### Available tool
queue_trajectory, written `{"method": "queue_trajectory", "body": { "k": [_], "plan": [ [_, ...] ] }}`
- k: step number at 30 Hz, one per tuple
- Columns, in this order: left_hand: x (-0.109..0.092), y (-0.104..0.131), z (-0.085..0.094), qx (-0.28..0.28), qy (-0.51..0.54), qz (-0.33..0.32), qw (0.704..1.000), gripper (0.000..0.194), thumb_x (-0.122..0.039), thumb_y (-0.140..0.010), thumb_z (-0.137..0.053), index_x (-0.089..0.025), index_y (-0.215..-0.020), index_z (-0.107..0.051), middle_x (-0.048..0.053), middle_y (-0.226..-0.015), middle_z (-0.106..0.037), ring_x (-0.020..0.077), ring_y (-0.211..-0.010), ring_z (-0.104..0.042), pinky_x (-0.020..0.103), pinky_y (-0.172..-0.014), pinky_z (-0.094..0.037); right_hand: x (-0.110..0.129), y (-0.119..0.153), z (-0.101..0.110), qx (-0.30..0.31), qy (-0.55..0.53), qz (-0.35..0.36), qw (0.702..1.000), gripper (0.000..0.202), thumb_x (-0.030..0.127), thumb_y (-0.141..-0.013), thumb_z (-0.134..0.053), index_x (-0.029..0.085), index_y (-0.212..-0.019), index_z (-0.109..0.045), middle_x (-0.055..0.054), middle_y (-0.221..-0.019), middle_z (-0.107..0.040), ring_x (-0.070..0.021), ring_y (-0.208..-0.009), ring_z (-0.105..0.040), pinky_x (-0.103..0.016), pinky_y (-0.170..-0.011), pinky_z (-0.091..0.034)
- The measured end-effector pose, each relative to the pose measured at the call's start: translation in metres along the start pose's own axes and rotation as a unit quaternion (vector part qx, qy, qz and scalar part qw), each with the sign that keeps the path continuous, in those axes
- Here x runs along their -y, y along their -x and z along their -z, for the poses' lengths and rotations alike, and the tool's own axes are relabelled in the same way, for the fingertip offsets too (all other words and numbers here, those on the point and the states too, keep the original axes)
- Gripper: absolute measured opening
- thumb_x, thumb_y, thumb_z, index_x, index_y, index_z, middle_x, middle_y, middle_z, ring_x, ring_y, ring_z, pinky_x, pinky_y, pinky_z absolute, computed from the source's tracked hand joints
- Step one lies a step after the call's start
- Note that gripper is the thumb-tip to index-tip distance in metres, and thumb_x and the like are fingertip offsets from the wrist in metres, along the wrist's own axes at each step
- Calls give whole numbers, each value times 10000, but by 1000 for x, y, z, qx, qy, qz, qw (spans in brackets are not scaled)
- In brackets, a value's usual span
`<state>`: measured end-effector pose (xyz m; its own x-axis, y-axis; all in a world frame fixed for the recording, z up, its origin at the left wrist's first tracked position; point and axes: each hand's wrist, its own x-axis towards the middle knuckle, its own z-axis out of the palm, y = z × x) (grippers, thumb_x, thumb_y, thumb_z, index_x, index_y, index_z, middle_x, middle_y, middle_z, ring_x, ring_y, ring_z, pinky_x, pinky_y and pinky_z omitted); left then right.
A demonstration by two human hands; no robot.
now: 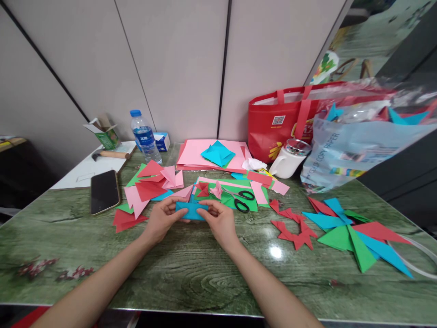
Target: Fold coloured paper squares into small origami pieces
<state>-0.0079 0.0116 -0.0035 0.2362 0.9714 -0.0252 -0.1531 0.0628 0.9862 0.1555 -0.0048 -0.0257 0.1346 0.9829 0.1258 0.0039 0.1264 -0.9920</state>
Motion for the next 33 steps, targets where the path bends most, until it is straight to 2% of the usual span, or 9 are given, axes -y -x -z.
{"method": "queue_trajectory", "body": {
  "k": [12,19,25,29,33],
  "plan": [
    [2,0,1,7,-8,-15,1000,292,-230,-655,-692,-131,-905,-579,0,-718,-638,153,-670,-623,331,-600,-588,3,1,-1,-5,25,18,1000,194,282,-646,-692,157,-793,-668,0,-609,-596,-126,-554,-541,-240,-526,-451],
    [3,0,1,7,-15,-22,1000,270,-236,-659,-687,-144,-889,-581,-4,-710,-627,152,-664,-618,327,-587,-588,4,1,-1,-5,13,4,1000,208,298,-637,-700,156,-782,-660,-2,-598,-603,-138,-556,-563,-253,-535,-461],
    [1,0,0,6,-20,-19,1000,272,-237,-659,-683,-143,-891,-579,-8,-706,-625,143,-651,-614,323,-587,-586,3,0,0,12,23,12,1000,199,309,-662,-673,157,-787,-637,-2,-605,-594,-139,-563,-560,-250,-532,-461],
    [0,2,-2,10,-22,-11,1000,272,-239,-648,-687,-146,-878,-576,-6,-728,-632,146,-651,-621,320,-580,-584,4,0,0,56,33,33,997,174,261,-698,-626,173,-845,-597,-21,-748,-617,-144,-650,-582,-247,-566,-494],
    [0,4,-5,16,-32,0,999,267,-241,-647,-685,-143,-868,-573,1,-734,-641,144,-624,-628,314,-575,-579,5,2,-1,111,22,6,994,220,287,-734,-574,196,-933,-598,-49,-927,-616,-163,-703,-594,-267,-531,-542]
  ]
}}
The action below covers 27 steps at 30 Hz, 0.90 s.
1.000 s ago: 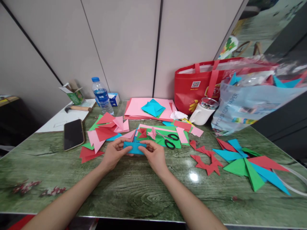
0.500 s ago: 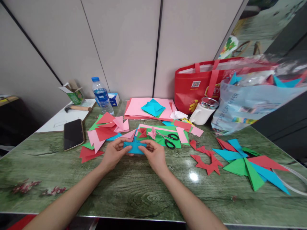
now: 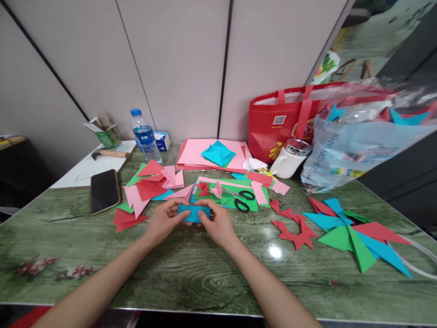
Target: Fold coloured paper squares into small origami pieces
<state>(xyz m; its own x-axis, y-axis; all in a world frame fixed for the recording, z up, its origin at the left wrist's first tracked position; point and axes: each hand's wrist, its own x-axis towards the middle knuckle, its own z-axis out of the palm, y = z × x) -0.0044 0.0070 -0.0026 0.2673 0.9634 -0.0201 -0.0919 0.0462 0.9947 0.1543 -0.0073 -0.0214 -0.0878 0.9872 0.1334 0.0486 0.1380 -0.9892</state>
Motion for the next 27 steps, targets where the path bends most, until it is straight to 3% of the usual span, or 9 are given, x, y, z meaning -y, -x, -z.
{"method": "queue_trajectory", "body": {
  "k": [7,18,24,27],
  "plan": [
    [1,1,-2,9,5,12,1000,257,-249,-644,-688,-153,-856,-578,0,-729,-657,159,-653,-635,329,-597,-577,-4,1,-1,-14,8,-20,1000,182,330,-717,-617,199,-842,-622,-36,-793,-617,-160,-620,-572,-274,-472,-548],
    [0,0,3,22,-35,-21,999,212,-299,-733,-612,-153,-886,-628,10,-691,-681,149,-575,-630,282,-566,-540,-4,0,1,-37,39,-15,998,194,336,-694,-633,188,-820,-639,-37,-753,-630,-158,-589,-551,-254,-423,-499],
    [-1,-2,5,6,-104,-45,994,177,-254,-714,-625,-134,-844,-643,34,-736,-688,131,-600,-611,224,-544,-485,-2,0,1,-31,42,-18,998,201,329,-684,-639,191,-831,-633,-28,-758,-623,-145,-579,-527,-237,-414,-490],
    [-3,-3,6,30,-145,-33,988,216,-264,-713,-623,-143,-888,-662,54,-819,-700,139,-583,-610,249,-533,-494,-2,0,2,-26,61,-12,998,199,309,-696,-630,193,-857,-615,-27,-797,-622,-138,-580,-526,-227,-423,-465]
  ]
}}
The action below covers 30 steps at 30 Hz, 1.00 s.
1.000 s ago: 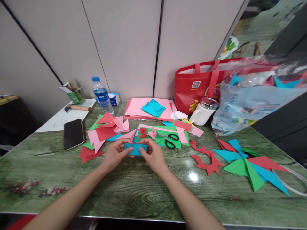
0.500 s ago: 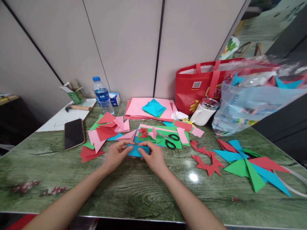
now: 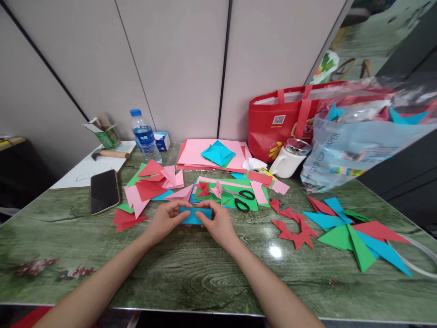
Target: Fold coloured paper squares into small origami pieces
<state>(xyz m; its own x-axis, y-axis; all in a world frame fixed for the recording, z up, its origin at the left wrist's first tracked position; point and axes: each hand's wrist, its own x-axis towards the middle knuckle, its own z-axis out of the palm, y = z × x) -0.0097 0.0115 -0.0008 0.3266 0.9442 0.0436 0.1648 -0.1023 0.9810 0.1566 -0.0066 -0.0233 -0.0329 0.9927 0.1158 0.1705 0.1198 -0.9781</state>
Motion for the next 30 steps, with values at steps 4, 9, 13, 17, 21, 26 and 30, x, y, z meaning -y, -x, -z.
{"method": "queue_trajectory", "body": {
  "k": [4,9,13,17,21,26,30],
  "plan": [
    [-4,0,2,19,-41,-45,998,214,-263,-744,-597,-178,-915,-693,63,-928,-707,200,-792,-642,315,-701,-514,0,0,1,6,35,24,999,175,263,-715,-614,187,-872,-592,-23,-806,-631,-135,-605,-547,-235,-503,-439],
    [-6,1,4,42,-65,-74,994,235,-241,-754,-589,-202,-960,-693,50,-996,-697,227,-916,-631,350,-817,-486,1,1,0,14,49,42,998,201,242,-708,-621,193,-895,-562,-19,-802,-648,-149,-643,-572,-232,-519,-396],
    [-4,2,2,65,-52,-67,994,216,-221,-765,-564,-197,-925,-706,40,-992,-698,225,-926,-639,356,-856,-474,1,1,0,22,41,31,998,231,237,-701,-628,192,-910,-541,-12,-779,-648,-157,-662,-589,-232,-528,-389],
    [-5,1,1,52,-43,-54,996,203,-208,-745,-579,-203,-895,-715,26,-964,-705,227,-916,-646,359,-861,-476,2,1,-1,10,41,30,999,204,265,-691,-640,194,-869,-571,-12,-782,-641,-149,-644,-577,-228,-519,-395],
    [-6,1,1,51,-40,-49,997,202,-220,-737,-589,-204,-892,-717,23,-949,-708,231,-905,-650,368,-863,-477,1,0,-1,15,19,19,1000,172,311,-688,-643,200,-812,-600,2,-727,-633,-124,-544,-533,-220,-463,-398],
    [-6,1,1,42,-48,-54,997,198,-220,-735,-596,-207,-891,-717,21,-943,-710,232,-897,-652,366,-851,-484,-3,0,-1,19,-28,6,999,211,345,-679,-661,189,-816,-624,-21,-739,-657,-145,-589,-567,-239,-492,-438],
    [-3,0,2,26,-68,-56,996,185,-216,-740,-600,-208,-880,-719,27,-927,-716,228,-876,-657,349,-827,-493,-4,-2,-1,-4,-42,8,999,235,388,-662,-675,182,-771,-649,-26,-709,-670,-157,-597,-578,-252,-504,-440]
  ]
}}
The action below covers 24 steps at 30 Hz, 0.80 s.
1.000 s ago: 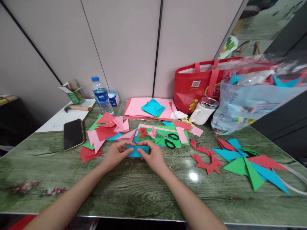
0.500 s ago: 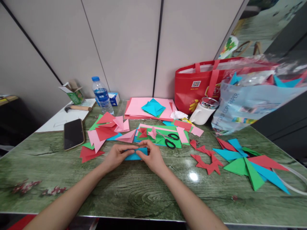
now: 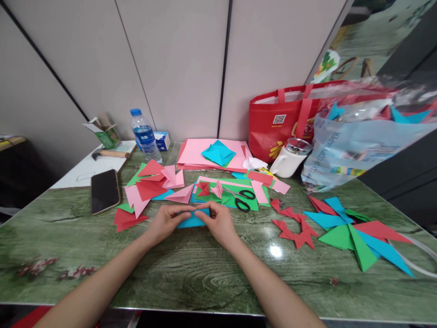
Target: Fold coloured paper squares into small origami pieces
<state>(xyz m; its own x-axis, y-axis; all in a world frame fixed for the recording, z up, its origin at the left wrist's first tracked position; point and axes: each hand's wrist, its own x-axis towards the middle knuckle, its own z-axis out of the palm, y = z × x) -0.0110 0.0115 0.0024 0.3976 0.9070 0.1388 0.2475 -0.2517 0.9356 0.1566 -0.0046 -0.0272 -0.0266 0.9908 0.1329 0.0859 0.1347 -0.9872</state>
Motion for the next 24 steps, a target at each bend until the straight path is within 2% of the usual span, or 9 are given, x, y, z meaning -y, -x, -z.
{"method": "queue_trajectory", "body": {
  "k": [6,11,14,16,19,21,24],
  "plan": [
    [5,-1,1,-20,-13,-3,1000,182,-200,-735,-605,-212,-877,-718,27,-932,-716,224,-876,-655,348,-846,-479,3,-2,2,-42,-20,-23,999,221,366,-648,-689,163,-727,-649,-25,-630,-659,-150,-546,-572,-251,-497,-417],
    [3,0,0,-26,-4,2,1000,179,-216,-730,-612,-212,-873,-721,25,-917,-718,228,-865,-657,347,-825,-490,3,-2,2,-47,-20,-21,998,223,372,-645,-686,160,-697,-641,-26,-627,-652,-151,-554,-568,-254,-508,-422],
    [1,1,-1,-33,-7,7,999,184,-218,-727,-617,-198,-877,-722,32,-916,-717,233,-863,-659,341,-813,-496,3,-2,2,-34,-15,-17,999,247,391,-667,-663,159,-745,-631,-30,-651,-649,-153,-567,-573,-256,-515,-435],
    [0,1,-1,-37,-16,9,999,187,-219,-732,-612,-191,-882,-721,35,-922,-715,231,-860,-660,334,-813,-496,3,-1,1,-6,-21,-19,1000,294,396,-675,-655,171,-856,-605,-25,-703,-649,-154,-592,-581,-256,-521,-454],
    [-1,3,-2,-42,-18,9,999,193,-218,-740,-603,-184,-892,-718,37,-941,-710,222,-865,-660,326,-825,-492,5,1,0,40,-8,-15,999,480,356,-603,-726,196,-1011,-531,-21,-823,-643,-161,-664,-590,-260,-562,-474],
    [-1,4,-3,-42,-11,9,999,198,-218,-741,-603,-179,-899,-716,38,-949,-709,221,-878,-657,323,-833,-489,5,2,0,42,35,0,998,536,316,-557,-760,200,-1024,-523,-26,-885,-632,-170,-721,-585,-263,-602,-472],
    [-2,4,-3,-42,3,7,999,198,-219,-741,-607,-182,-902,-716,34,-949,-709,218,-890,-654,315,-838,-488,5,2,0,32,70,1,997,455,299,-559,-754,196,-955,-556,-15,-831,-624,-167,-696,-571,-255,-577,-458]
  ]
}}
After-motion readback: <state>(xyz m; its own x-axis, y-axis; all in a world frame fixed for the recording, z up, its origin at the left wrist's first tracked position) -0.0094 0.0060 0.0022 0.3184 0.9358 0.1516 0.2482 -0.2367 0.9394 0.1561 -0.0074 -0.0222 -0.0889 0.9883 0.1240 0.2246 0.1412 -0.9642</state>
